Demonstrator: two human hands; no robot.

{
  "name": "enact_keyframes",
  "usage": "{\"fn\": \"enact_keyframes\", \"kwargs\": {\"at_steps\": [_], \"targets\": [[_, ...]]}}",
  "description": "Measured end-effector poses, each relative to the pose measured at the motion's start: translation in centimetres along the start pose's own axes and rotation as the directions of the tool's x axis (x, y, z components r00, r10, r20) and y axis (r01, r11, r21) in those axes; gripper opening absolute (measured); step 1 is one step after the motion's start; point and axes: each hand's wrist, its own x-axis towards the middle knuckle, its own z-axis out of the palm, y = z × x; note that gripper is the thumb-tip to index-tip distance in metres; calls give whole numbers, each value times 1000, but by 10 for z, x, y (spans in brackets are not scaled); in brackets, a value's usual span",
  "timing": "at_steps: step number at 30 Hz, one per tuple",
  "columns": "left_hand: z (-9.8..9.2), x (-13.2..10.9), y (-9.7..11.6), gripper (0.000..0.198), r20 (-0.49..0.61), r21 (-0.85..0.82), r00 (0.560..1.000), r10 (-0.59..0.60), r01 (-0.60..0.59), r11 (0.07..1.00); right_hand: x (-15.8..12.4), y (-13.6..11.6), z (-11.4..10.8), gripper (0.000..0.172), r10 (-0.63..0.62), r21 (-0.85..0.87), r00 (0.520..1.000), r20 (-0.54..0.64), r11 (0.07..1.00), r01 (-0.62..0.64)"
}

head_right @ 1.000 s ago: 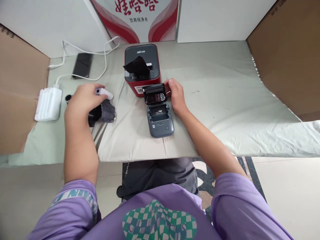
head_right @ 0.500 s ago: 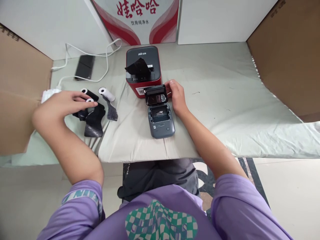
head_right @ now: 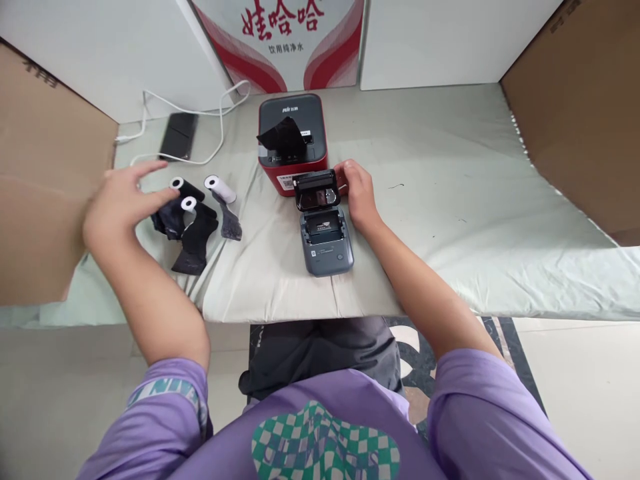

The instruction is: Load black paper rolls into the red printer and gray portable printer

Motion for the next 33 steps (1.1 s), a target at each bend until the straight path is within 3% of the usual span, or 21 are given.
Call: {"fn": "enact_keyframes", "kwargs": {"at_steps": [4,7,9,11,13,16,17,19,22,24,28,31,33], "targets": [[5,0,10,44,31,71,999,-16,14,997,0,1,0,65,-11,26,1000,-3,1000,11],[7,4,5,44,-129,-4,991,-42,42,999,0,-1,1,65,-6,19,1000,-6,1000,6],[8,10,-2,48,-299,-168,950,-93,43,985,0,-2,1,65,0,7,1000,-9,1000,0],[9,18,-7,46,-463,-378,876,-134,-58,924,-1,-2,1,65,0,4,1000,-12,1000,0],[10,26,-5,44,-590,-516,797,-132,-246,820,-1,-2,1,64,-7,10,1000,-13,1000,7],[12,29,12,76,-679,-606,727,-105,-473,640,0,-1,1,63,-15,16,1000,-11,1000,15],[12,26,21,85,-667,-649,737,-106,-506,568,0,-1,1,63,-16,16,1000,-9,1000,16],[12,17,41,91,-569,-777,812,-130,-479,409,0,0,0,63,-16,13,1000,-7,1000,16],[18,0,71,74,-250,-957,962,-111,-228,180,1,1,0,64,-17,11,1000,-5,1000,17],[32,-10,90,59,-115,-988,993,-9,-113,107,0,0,0,64,-13,8,1000,-6,1000,13],[76,-28,124,59,-27,-991,984,175,-49,122,-1,-2,1,65,4,6,1000,-13,1000,-4],[102,-50,148,60,-42,-977,928,370,-115,178,-1,-4,2,64,15,0,1000,-15,1000,-15],[109,-66,160,54,-28,-963,875,482,-153,222,-1,-4,2,64,16,-1,1000,-10,1000,-16]]}}
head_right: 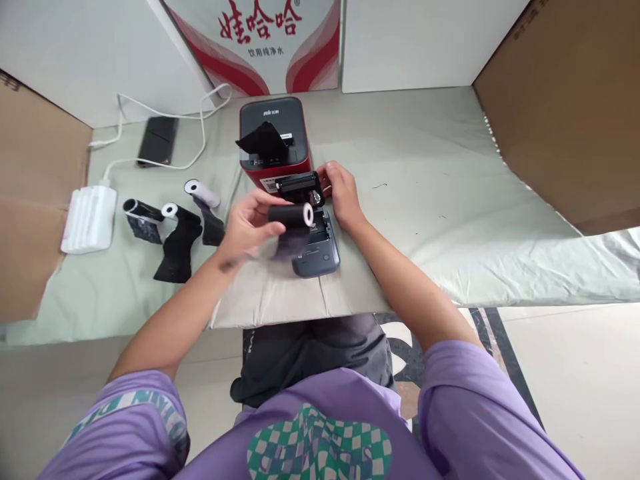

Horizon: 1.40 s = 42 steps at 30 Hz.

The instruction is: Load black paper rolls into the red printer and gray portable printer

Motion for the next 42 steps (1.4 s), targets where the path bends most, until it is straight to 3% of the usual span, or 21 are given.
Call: {"fn": "enact_keyframes", "kwargs": {"at_steps": [3,7,12,15,25,28,34,37,42], "targets": [[16,-11,3,39,58,169,996,61,-70,983,1,2,0,65,-6,-9,1000,15,1000,6],[18,-14,1,29,-8,431,972,233,-207,878,3,6,-1,65,-20,-10,999,25,1000,20],[17,-11,-4,24,-16,588,949,314,-245,771,2,5,0,67,-23,2,999,25,1000,23],[20,-10,-5,26,-49,648,949,311,-207,733,2,5,0,67,-16,-6,1000,26,1000,16],[24,-10,-3,23,-115,672,963,242,-104,733,1,1,0,64,-19,-33,1000,8,999,20],[24,-10,-5,6,-99,722,952,289,-131,679,1,0,1,63,-22,-40,1000,13,999,23],[19,-9,-17,12,-45,743,922,384,-226,630,-1,-3,0,61,-16,-70,1000,27,997,18],[16,-9,-18,6,-70,698,896,438,-270,664,-3,-6,0,61,-25,-87,999,41,996,28],[11,-8,-20,32,-123,610,901,417,-263,748,-5,-6,0,64,-62,-141,996,60,988,70]]}}
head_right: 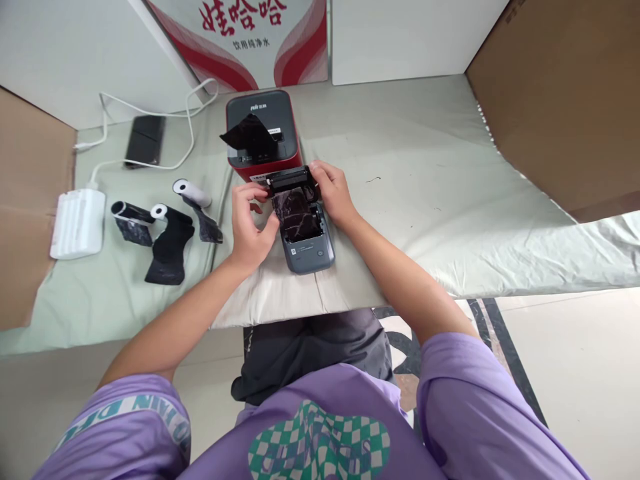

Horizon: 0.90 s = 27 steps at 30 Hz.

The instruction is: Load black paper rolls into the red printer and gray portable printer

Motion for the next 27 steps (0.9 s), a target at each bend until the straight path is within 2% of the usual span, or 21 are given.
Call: {"fn": "enact_keyframes", "kwargs": {"at_steps": [5,10,12,15,19,21,24,27], "targets": [[-2,-2,-4,60,46,-3,998,53,-53,999,-2,-1,-3,65,-52,16,998,35,999,51],[-2,-3,-5,100,109,-38,987,114,-111,993,-2,-1,-5,65,-130,42,988,81,991,127],[0,-3,-5,106,142,-39,982,125,-121,992,-1,0,-6,64,-185,88,978,94,980,177],[0,-1,-3,97,192,-63,972,135,-125,990,0,1,-7,61,-245,155,962,124,962,226],[-6,2,2,53,264,-126,955,137,-106,986,1,-2,-11,58,-251,178,946,204,960,216],[-7,3,5,41,293,-129,950,105,-69,989,2,-3,-14,56,-227,165,937,264,968,188],[-6,3,5,34,331,-127,942,61,-20,992,4,-8,-21,50,-171,88,913,371,985,149],[-3,2,1,35,369,-159,928,42,18,987,7,-15,-30,42,-106,-42,858,503,988,147]]}}
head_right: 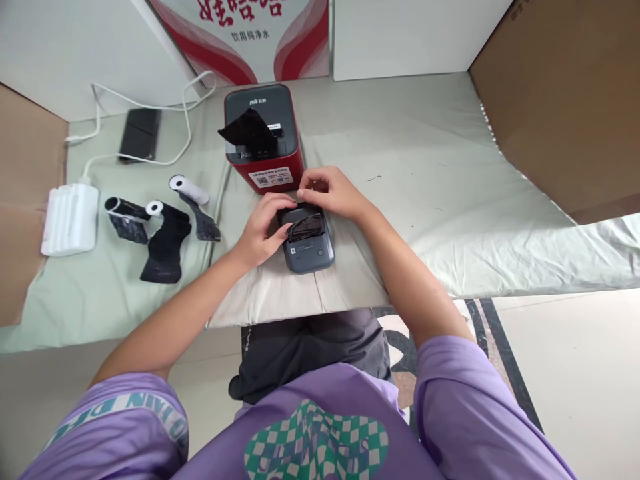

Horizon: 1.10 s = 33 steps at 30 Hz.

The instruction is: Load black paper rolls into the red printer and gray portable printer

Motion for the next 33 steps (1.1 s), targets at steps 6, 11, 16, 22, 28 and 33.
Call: {"fn": "enact_keyframes", "kwargs": {"at_steps": [6,11,16,22,28,33], "targets": [[-3,-2,-14,59,169,-174,982,-84,113,978,-2,-16,-13,32,156,-173,964,213,978,-120],[-4,0,-18,63,229,-246,969,-91,148,958,-4,-14,-15,29,259,-98,930,260,965,-241],[-3,1,-18,60,224,-210,970,-97,145,967,-3,-18,-16,37,264,-154,922,283,961,-228],[-5,3,-15,58,248,-231,965,-87,146,962,-3,-27,-18,33,236,-190,919,314,965,-183],[-4,4,-16,57,206,-229,976,-65,112,967,-7,-31,-15,31,278,-194,925,260,953,-232],[1,0,-17,60,152,-243,984,-91,126,962,-37,-50,-6,25,321,-267,943,-81,905,-331]]}}
